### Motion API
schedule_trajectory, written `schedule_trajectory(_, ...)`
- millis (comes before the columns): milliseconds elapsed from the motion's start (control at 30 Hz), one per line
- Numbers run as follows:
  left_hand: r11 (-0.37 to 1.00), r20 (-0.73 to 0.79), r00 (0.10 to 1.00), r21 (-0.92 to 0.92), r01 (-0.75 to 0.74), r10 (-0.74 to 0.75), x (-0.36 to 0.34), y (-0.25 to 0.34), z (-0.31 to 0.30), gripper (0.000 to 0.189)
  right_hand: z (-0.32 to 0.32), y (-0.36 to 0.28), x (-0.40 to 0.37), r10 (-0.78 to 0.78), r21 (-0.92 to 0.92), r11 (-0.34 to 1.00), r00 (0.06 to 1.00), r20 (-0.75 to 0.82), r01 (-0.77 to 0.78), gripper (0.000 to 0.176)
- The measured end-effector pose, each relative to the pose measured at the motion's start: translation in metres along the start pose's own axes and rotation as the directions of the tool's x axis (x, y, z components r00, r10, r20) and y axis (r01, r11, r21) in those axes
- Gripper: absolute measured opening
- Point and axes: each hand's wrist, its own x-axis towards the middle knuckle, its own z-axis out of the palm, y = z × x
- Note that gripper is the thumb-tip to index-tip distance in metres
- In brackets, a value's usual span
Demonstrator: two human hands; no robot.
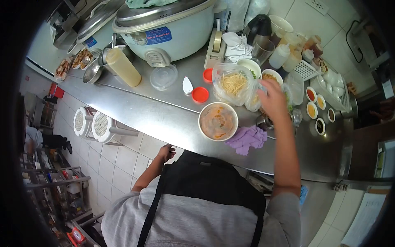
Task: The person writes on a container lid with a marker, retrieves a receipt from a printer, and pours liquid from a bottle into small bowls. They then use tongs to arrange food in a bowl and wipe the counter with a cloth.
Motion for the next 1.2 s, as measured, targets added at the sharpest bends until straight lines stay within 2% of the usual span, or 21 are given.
schedule_trajectory(33,0.999,-0.026,1.0,-0.029,-0.014,0.014,-0.003,-0.002,-0.004,0.031,0.022,-0.004,0.022,-0.146,-0.03,0.989,0.988,0.048,0.148,0.029)
schedule_trajectory(67,0.998,-0.051,0.998,-0.052,-0.032,0.03,-0.002,-0.006,-0.008,0.032,0.043,-0.013,0.041,-0.179,0.02,0.984,0.975,0.136,0.178,0.028)
schedule_trajectory(133,0.994,-0.08,0.996,-0.094,-0.047,0.04,-0.007,-0.014,-0.018,0.032,0.081,-0.02,0.072,-0.406,0.008,0.908,0.876,0.258,0.419,0.03)
schedule_trajectory(233,0.993,-0.096,0.995,-0.12,-0.012,0.0,-0.017,-0.023,-0.035,0.032,0.123,-0.029,0.094,-0.493,-0.057,0.84,0.802,0.337,0.54,0.024)
schedule_trajectory(333,0.998,-0.095,0.996,-0.07,-0.003,-0.004,-0.028,-0.016,-0.062,0.032,0.128,-0.027,0.109,-0.058,-0.358,0.802,0.658,0.751,0.479,0.023)
schedule_trajectory(433,0.999,-0.11,0.994,-0.041,-0.009,0.004,-0.028,0.003,-0.1,0.031,0.137,0.009,0.103,0.035,-0.291,0.919,0.681,0.732,0.265,0.023)
schedule_trajectory(467,0.999,-0.118,0.993,-0.043,-0.009,0.004,-0.027,0.01,-0.113,0.031,0.139,0.016,0.107,0.083,-0.215,0.972,0.722,0.687,0.092,0.025)
schedule_trajectory(533,0.988,-0.086,0.996,0.154,0.03,-0.017,-0.042,0.042,-0.134,0.032,0.14,0.018,0.124,0.208,-0.021,0.969,0.771,0.601,-0.245,0.029)
schedule_trajectory(567,0.965,-0.056,0.998,0.258,0.05,-0.036,-0.048,0.057,-0.143,0.033,0.145,0.018,0.133,0.278,-0.001,0.947,0.819,0.502,-0.32,0.031)
schedule_trajectory(633,0.819,-0.005,0.993,0.565,0.099,-0.117,-0.078,0.102,-0.143,0.033,0.16,0.021,0.154,0.416,0.067,0.891,0.865,0.28,-0.45,0.035)
schedule_trajectory(700,0.624,0.248,0.968,0.762,-0.176,-0.031,-0.081,0.12,-0.156,0.039,0.184,0.037,0.167,0.567,0.06,0.793,0.77,0.294,-0.607,0.036)
schedule_trajectory(767,0.628,0.293,0.949,0.762,-0.16,-0.113,-0.132,0.173,-0.13,0.04,0.207,0.051,0.167,0.666,0.133,0.671,0.671,0.325,-0.73,0.037)
schedule_trajectory(833,0.665,0.536,0.843,0.644,-0.379,-0.038,-0.159,0.21,-0.108,0.038,0.222,0.056,0.171,0.703,0.279,0.532,0.601,0.382,-0.8,0.036)
schedule_trajectory(900,0.643,0.683,0.722,0.504,-0.577,0.112,-0.162,0.237,-0.078,0.04,0.207,0.017,0.174,0.739,0.361,0.418,0.544,0.398,-0.833,0.036)
schedule_trajectory(967,0.565,0.779,0.543,0.307,-0.766,0.314,-0.149,0.258,-0.029,0.041,0.206,0.002,0.173,0.75,0.387,0.347,0.501,0.432,-0.854,0.031)
schedule_trajectory(1033,0.623,0.765,0.553,0.263,-0.737,0.331,-0.131,0.278,0.031,0.04,0.215,0.006,0.174,0.733,0.366,0.338,0.486,0.475,-0.867,0.021)
schedule_trajectory(1067,0.724,0.72,0.596,0.192,-0.663,0.355,-0.124,0.283,0.065,0.036,0.223,0.007,0.169,0.732,0.428,0.414,0.574,0.368,-0.803,0.023)
schedule_trajectory(1100,0.751,0.762,0.544,0.118,-0.65,0.352,-0.101,0.289,0.094,0.032,0.223,0.002,0.167,0.709,0.405,0.529,0.651,0.271,-0.746,0.024)
schedule_trajectory(1133,0.723,0.689,0.579,0.114,-0.681,0.436,-0.098,0.295,0.125,0.03,0.22,-0.006,0.164,0.67,0.368,0.635,0.721,0.175,-0.679,0.025)
schedule_trajectory(1167,0.709,0.677,0.565,0.09,-0.699,0.471,-0.087,0.3,0.151,0.029,0.215,-0.013,0.161,0.617,0.316,0.73,0.783,0.08,-0.607,0.027)
schedule_trajectory(1200,0.696,0.666,0.55,0.065,-0.715,0.504,-0.075,0.304,0.173,0.028,0.209,-0.022,0.159,0.635,0.447,0.664,0.768,0.086,-0.599,0.027)
